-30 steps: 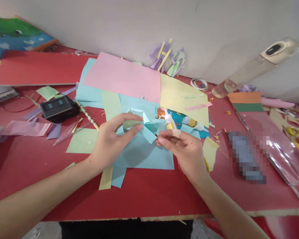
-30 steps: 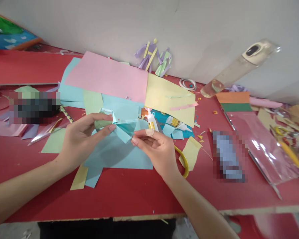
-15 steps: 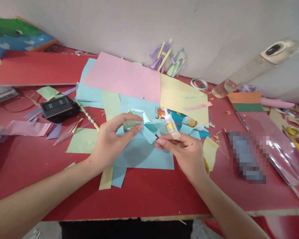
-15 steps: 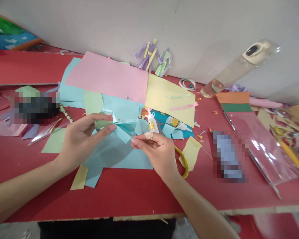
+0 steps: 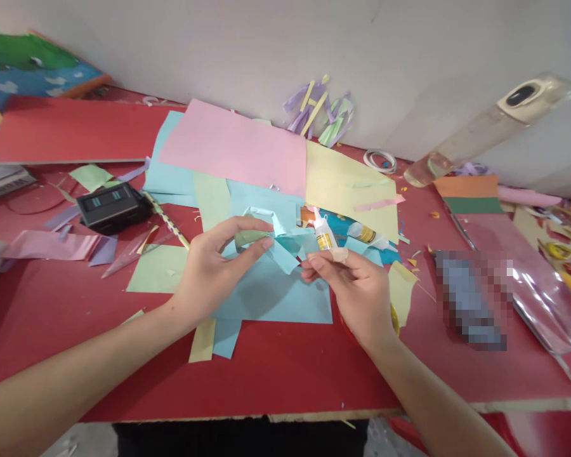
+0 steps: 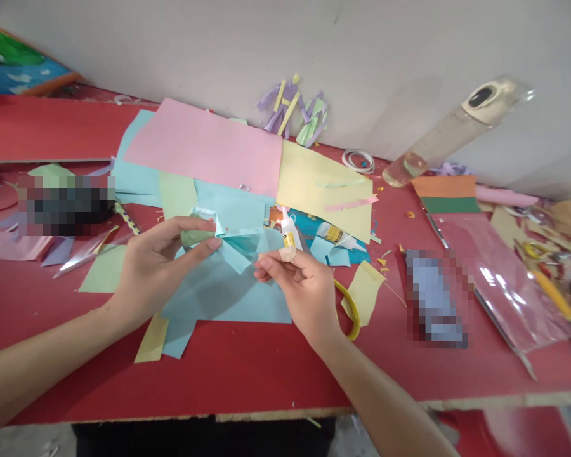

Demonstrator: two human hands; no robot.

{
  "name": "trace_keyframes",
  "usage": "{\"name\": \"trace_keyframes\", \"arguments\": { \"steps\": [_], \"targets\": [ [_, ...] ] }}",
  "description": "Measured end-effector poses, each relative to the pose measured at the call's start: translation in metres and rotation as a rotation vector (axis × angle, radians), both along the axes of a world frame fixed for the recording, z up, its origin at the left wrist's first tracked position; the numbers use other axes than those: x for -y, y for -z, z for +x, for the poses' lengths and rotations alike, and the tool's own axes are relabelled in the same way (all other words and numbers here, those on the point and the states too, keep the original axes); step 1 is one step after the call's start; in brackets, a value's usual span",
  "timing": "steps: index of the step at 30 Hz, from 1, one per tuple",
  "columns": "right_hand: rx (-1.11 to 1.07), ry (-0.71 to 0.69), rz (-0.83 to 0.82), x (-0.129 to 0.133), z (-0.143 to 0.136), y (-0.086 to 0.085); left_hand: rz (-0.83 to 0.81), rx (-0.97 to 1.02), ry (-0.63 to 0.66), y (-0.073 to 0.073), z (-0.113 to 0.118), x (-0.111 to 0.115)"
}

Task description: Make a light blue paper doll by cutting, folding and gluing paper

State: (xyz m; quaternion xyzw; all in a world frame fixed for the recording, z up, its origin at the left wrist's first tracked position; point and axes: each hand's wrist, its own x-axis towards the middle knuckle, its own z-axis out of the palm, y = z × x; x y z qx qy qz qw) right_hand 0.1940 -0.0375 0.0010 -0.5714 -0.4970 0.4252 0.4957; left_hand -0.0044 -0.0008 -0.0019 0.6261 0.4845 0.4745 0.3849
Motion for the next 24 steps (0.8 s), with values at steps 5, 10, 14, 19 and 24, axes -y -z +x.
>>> {"name": "trace_keyframes", "arguments": {
  "steps": [5, 10, 14, 19, 24],
  "targets": [
    [0.059, 0.028, 0.027, 0.0003, 0.0023, -0.0012, 0.004, -0.007, -0.009, -0.0004, 0.0006, -0.0006],
    [0.05, -0.051, 0.049, 0.0021, 0.0008, -0.0006, 0.0, -0.014, -0.01, -0.0002, 0.0001, -0.0001],
    [0.139, -0.002, 0.066, 0.0032, -0.0015, -0.0004, -0.001, -0.006, -0.016, -0.0001, 0.0, 0.0003],
    [0.154, 0.053, 0.073, 0.0017, 0.0008, 0.0006, 0.001, -0.004, -0.016, -0.0002, 0.0001, 0.0],
    [0.106, -0.014, 0.046, 0.0022, 0.0013, 0.0, 0.008, -0.038, -0.016, -0.0007, -0.0005, 0.0001]
  ]
}}
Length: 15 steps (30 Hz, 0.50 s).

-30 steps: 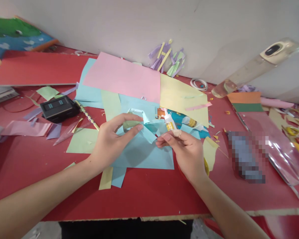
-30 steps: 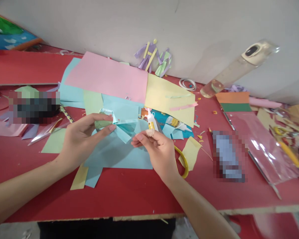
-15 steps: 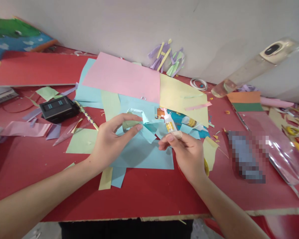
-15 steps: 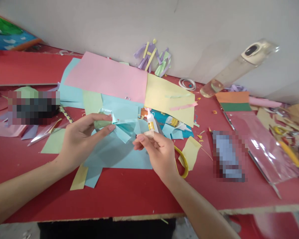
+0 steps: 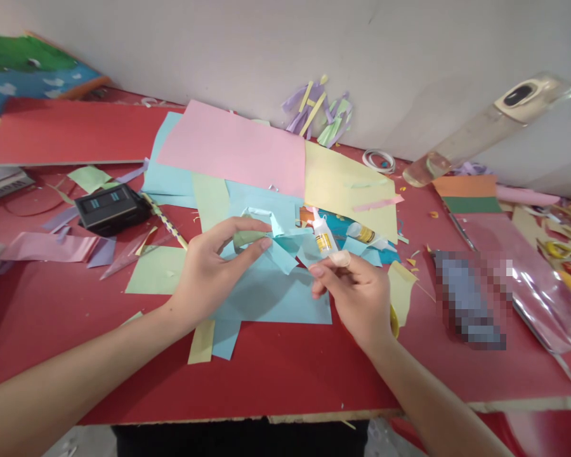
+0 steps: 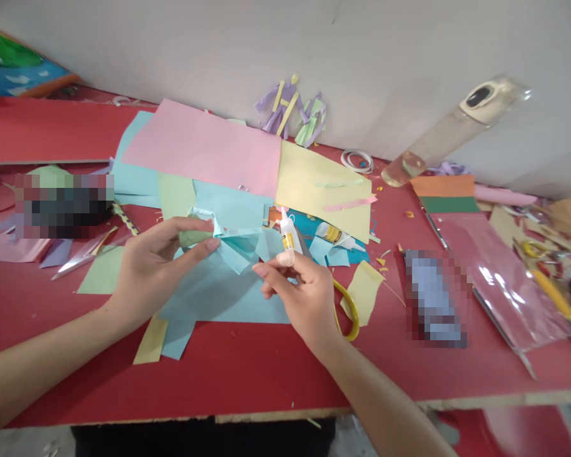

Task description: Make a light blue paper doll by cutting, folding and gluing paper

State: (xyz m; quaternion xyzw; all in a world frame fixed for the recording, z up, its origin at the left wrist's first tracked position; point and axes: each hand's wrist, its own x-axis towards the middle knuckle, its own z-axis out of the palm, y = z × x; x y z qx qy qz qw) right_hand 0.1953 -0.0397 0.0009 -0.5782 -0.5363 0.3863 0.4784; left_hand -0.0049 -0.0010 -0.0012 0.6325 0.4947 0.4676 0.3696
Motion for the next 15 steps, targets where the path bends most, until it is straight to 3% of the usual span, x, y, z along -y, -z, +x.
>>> {"name": "trace_keyframes", "arguments": {
  "steps": [15],
  "targets": [
    [-0.049, 0.009, -0.053, 0.0008, -0.0021, 0.0013, -0.012, 0.032, -0.001, 0.0012, 0.0005, -0.0003]
  ]
}}
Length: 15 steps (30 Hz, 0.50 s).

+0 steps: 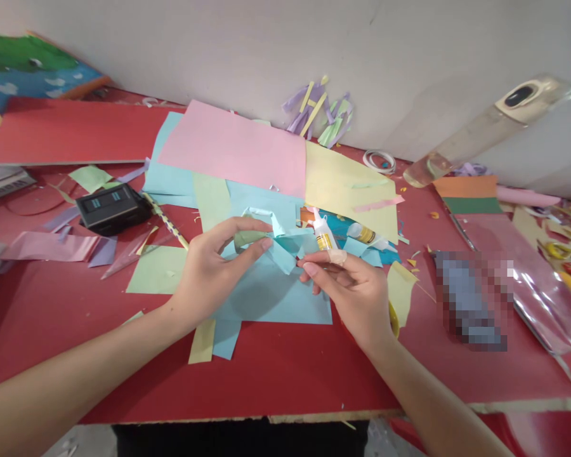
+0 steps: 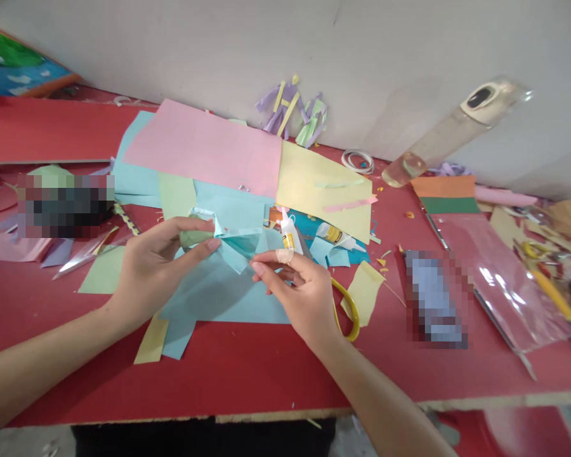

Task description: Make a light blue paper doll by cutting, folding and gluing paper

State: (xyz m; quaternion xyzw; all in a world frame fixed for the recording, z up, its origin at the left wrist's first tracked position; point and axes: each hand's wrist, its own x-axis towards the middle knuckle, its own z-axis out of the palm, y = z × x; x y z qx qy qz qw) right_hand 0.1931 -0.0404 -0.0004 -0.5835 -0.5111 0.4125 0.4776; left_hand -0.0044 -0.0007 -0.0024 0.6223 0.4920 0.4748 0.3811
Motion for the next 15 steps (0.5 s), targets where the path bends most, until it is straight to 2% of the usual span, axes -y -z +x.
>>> {"name": "trace_keyframes", "arguments": {
  "steps": [9, 15],
  "targets": [
    [-0.017, -0.043, 0.009, 0.001, 0.0038, 0.0011, 0.006, -0.004, 0.009, -0.0008, -0.0002, 0.0006],
    [-0.012, -0.018, 0.022, 0.0014, 0.0016, 0.0001, 0.012, 0.006, 0.02, -0.0006, -0.0005, 0.0004]
  ]
}}
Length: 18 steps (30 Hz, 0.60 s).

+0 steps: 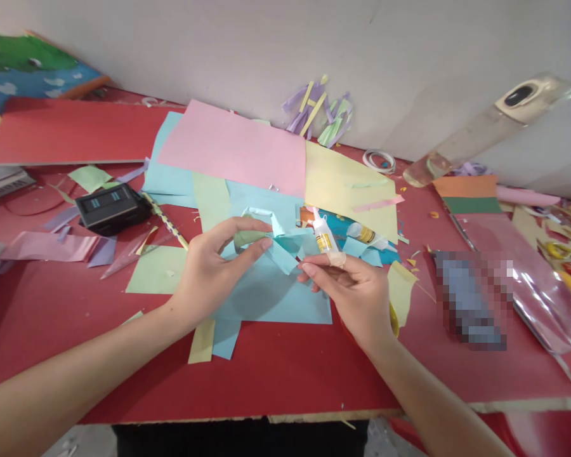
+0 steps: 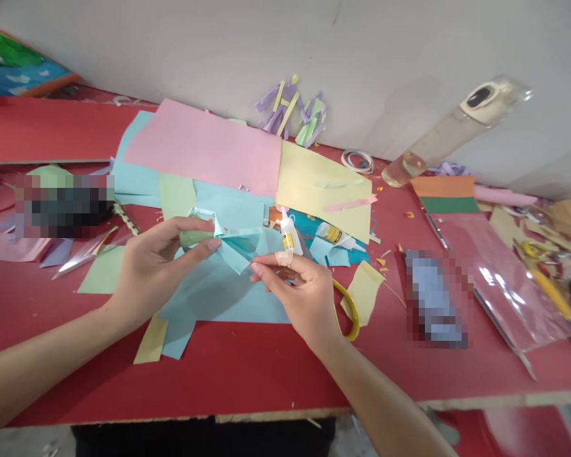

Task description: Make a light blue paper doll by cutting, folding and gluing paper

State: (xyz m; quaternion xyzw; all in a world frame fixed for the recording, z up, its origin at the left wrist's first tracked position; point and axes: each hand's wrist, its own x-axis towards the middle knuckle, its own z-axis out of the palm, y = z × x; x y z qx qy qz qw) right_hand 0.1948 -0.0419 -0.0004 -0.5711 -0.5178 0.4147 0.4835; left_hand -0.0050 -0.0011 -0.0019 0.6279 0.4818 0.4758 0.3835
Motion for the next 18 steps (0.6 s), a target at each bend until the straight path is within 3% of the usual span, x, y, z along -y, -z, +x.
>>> {"name": "trace_keyframes", "arguments": {
  "steps": [10, 18],
  "targets": [
    [-0.046, -0.051, 0.04, -0.002, 0.0012, 0.0037, 0.002, 0.028, 0.013, 0.0026, -0.0002, -0.0001],
    [-0.022, 0.002, 0.03, -0.0011, 0.0003, 0.0029, -0.003, 0.042, 0.01, 0.0039, 0.0001, 0.0]
  ]
}}
